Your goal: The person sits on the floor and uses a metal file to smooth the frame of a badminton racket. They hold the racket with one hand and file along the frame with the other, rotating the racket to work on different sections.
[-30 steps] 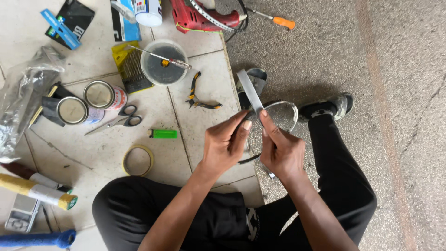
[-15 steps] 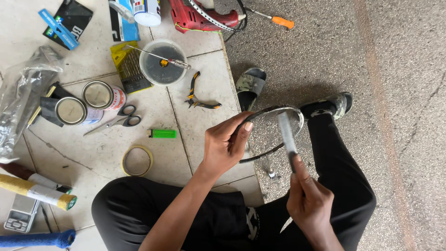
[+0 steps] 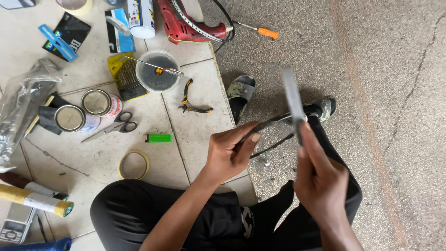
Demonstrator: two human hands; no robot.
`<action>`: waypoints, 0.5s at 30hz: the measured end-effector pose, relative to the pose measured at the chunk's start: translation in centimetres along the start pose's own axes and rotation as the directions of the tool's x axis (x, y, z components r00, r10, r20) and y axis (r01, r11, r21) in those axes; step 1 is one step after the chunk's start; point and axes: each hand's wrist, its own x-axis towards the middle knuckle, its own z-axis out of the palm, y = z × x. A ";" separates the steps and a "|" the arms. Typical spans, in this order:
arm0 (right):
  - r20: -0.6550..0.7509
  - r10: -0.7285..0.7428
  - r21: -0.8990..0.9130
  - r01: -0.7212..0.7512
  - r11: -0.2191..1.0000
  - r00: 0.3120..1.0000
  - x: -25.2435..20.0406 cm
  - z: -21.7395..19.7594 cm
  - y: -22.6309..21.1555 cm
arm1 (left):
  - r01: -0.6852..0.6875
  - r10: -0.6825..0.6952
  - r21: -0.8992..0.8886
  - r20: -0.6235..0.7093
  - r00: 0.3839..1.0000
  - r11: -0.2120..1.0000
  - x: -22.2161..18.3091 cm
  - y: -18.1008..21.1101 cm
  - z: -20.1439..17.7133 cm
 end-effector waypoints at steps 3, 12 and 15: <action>-0.098 -0.001 -0.073 -0.006 0.997 0.995 -3.6 -1.4 0.6 | -0.029 0.028 0.015 0.019 0.999 0.999 0.2 0.8 -0.2; -0.062 0.148 -0.190 -0.157 0.969 0.987 -9.2 -1.9 1.0 | 0.064 -0.041 -0.145 0.157 0.987 0.987 0.2 -0.4 0.1; -0.049 0.196 -0.174 -0.202 0.964 0.979 -8.7 -1.9 0.3 | 0.263 -0.209 -0.172 0.278 0.937 0.949 0.8 0.7 -0.7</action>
